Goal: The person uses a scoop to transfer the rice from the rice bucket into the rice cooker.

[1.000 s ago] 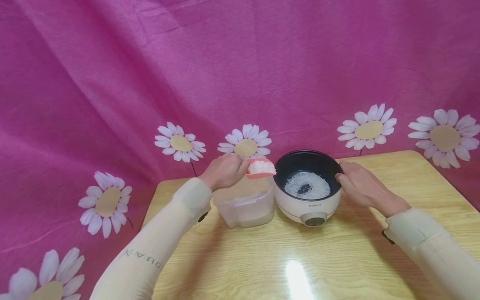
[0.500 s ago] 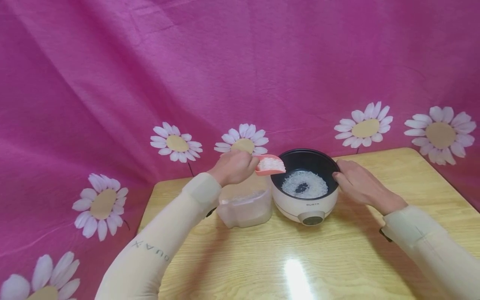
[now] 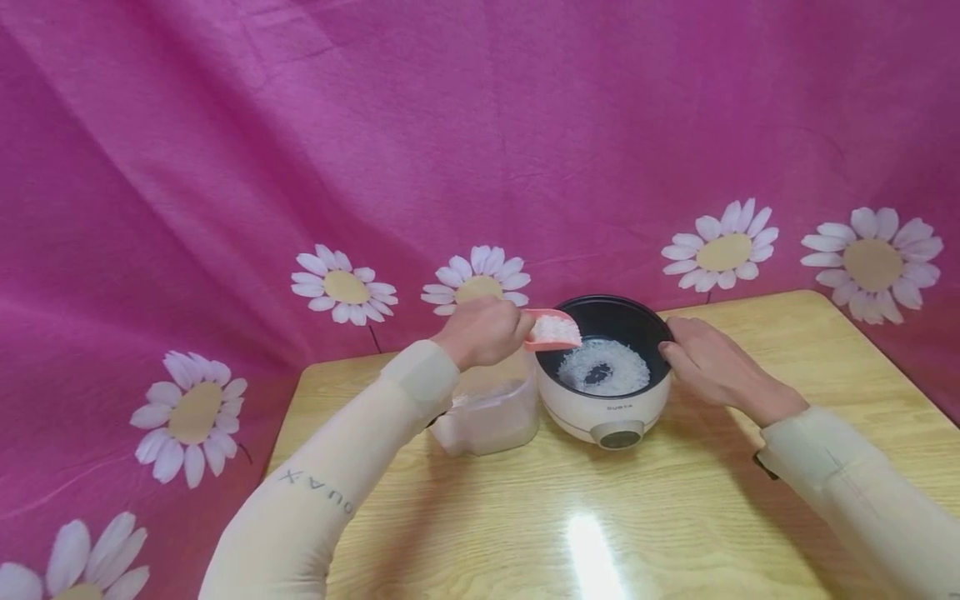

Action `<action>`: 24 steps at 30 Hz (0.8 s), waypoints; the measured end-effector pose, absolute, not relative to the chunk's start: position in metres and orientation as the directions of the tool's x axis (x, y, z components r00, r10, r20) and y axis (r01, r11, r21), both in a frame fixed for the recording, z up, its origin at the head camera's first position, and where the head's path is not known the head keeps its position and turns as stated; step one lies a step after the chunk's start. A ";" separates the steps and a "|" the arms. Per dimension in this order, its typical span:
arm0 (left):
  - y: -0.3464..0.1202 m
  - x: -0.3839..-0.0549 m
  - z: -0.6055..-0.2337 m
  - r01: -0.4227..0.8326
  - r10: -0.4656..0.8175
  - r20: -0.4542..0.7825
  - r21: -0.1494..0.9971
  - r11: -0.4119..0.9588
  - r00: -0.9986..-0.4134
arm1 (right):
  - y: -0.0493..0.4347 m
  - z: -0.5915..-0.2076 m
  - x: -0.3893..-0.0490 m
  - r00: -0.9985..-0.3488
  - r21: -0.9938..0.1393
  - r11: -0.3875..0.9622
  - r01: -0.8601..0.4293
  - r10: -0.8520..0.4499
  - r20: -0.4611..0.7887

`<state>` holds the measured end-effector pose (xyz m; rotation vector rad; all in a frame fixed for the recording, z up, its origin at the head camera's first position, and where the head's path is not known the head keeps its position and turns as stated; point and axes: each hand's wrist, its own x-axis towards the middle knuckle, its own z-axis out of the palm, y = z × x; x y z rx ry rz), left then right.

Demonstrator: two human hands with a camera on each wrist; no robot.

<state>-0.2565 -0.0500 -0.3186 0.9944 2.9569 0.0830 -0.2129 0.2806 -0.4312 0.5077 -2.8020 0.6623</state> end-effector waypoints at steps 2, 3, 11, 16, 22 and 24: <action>-0.048 -0.257 -0.319 0.606 0.607 -0.008 0.047 0.794 -0.795 | 0.280 -0.431 -0.213 -0.913 -0.388 0.838 -0.385 -0.283 0.295; -0.046 -0.257 -0.319 0.606 0.607 -0.013 0.047 0.794 -0.794 | 0.280 -0.430 -0.212 -0.911 -0.383 0.838 -0.389 -0.286 0.298; -0.039 -0.256 -0.319 0.615 0.614 -0.041 -0.019 0.788 -0.788 | 0.280 -0.430 -0.213 -0.911 -0.391 0.833 -0.391 -0.290 0.294; -0.037 -0.256 -0.319 0.646 0.646 -0.034 -0.094 0.758 -0.763 | 0.280 -0.430 -0.213 -0.915 -0.396 0.834 -0.385 -0.288 0.283; -0.036 -0.255 -0.318 0.657 0.667 -0.010 -0.180 0.732 -0.745 | 0.280 -0.431 -0.213 -0.917 -0.393 0.837 -0.380 -0.284 0.281; -0.035 -0.255 -0.318 0.653 0.666 -0.006 -0.206 0.729 -0.746 | 0.280 -0.431 -0.213 -0.918 -0.391 0.840 -0.376 -0.282 0.279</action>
